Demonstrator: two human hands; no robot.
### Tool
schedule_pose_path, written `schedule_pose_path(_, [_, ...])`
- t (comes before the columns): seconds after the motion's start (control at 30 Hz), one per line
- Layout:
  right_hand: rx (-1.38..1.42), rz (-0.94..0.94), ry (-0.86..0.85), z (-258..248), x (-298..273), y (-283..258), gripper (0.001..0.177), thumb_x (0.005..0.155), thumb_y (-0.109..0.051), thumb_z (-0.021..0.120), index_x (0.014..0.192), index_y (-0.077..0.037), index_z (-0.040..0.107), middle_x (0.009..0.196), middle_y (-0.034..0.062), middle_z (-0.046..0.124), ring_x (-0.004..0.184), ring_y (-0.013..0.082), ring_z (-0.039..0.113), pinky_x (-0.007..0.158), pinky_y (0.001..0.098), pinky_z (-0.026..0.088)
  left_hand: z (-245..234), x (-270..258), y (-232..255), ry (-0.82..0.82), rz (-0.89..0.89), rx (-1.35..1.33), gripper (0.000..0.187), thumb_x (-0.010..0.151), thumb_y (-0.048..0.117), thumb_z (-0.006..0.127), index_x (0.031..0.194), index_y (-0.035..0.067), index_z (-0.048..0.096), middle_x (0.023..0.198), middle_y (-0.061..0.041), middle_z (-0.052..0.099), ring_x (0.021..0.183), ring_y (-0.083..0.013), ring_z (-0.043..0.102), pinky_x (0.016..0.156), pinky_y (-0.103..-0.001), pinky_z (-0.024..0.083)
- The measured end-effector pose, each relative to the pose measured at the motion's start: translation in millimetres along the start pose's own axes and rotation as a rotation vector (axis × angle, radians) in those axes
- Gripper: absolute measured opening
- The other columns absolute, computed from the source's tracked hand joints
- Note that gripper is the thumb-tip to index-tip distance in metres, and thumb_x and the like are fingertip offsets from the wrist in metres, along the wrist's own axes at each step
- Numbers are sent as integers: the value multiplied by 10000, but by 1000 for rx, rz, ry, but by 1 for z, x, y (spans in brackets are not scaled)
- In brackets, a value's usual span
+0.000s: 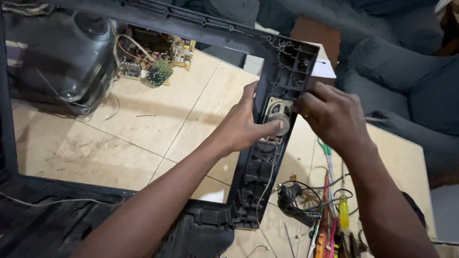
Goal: The person uses a yellow screwdriver to tighten screws on a speaker component inside a disassembled television frame. They also connect wires to the speaker terminals and adjust the component's position within the casing.
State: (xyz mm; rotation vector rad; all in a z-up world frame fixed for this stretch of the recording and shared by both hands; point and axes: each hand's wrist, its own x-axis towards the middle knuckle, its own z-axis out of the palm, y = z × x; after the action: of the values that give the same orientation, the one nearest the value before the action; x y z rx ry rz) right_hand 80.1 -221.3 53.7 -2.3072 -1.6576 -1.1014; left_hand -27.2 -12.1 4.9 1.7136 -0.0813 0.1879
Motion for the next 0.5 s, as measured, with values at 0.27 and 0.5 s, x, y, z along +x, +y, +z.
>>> schedule_pose_path(0.27, [308,134,-124,-16,12,-3,204,960,-218,795,970,-137,608,847,51,602,689,425,636,558,509,512,1,2,1,-23,-48,6,1019,725,511,789,1525,145,275,1251,-241,696,1193,-486,660,983,-629,537])
schedule_pose_path(0.5, [425,225,-120,-9,4,2,168,976,-279,808,1026,-175,686,820,26,611,683,366,652,593,441,539,0,-1,5,-8,-51,-5,1014,707,495,792,1523,157,293,1244,-269,688,1195,-517,643,991,-634,535])
